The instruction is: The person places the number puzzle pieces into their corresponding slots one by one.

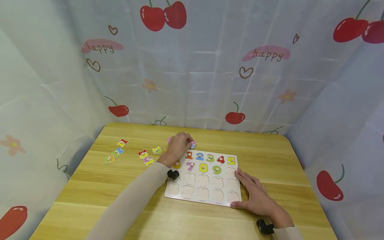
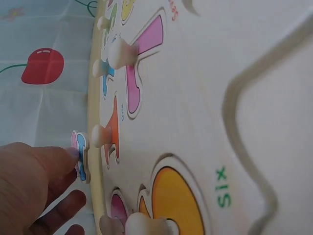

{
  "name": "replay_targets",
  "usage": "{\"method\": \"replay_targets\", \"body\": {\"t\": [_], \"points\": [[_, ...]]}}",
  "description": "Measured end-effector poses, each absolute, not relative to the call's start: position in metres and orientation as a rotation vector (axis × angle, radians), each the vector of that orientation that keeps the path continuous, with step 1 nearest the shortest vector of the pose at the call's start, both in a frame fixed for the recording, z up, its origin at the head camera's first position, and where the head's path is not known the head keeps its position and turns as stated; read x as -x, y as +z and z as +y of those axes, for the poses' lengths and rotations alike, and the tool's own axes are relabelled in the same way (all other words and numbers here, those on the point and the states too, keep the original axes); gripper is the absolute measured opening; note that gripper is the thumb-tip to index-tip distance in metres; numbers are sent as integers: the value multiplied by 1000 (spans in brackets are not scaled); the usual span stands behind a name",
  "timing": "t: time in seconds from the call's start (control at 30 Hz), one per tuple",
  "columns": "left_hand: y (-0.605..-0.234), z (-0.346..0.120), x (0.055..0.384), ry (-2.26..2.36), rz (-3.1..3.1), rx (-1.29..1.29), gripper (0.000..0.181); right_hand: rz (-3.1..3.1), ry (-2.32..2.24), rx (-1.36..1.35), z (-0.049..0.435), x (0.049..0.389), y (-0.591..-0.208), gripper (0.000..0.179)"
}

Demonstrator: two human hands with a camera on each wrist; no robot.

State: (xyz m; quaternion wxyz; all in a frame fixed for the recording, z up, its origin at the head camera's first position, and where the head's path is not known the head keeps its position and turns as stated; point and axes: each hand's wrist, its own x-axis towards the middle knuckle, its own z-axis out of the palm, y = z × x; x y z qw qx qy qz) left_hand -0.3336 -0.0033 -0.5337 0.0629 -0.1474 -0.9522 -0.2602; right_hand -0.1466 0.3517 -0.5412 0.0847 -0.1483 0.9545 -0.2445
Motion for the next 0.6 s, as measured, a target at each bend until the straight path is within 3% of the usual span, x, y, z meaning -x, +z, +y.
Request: {"method": "replay_targets", "body": {"t": [0.6], "points": [[-517, 26, 304, -868, -2755, 840, 13, 2839, -733, 433, 351, 146, -539, 124]]}}
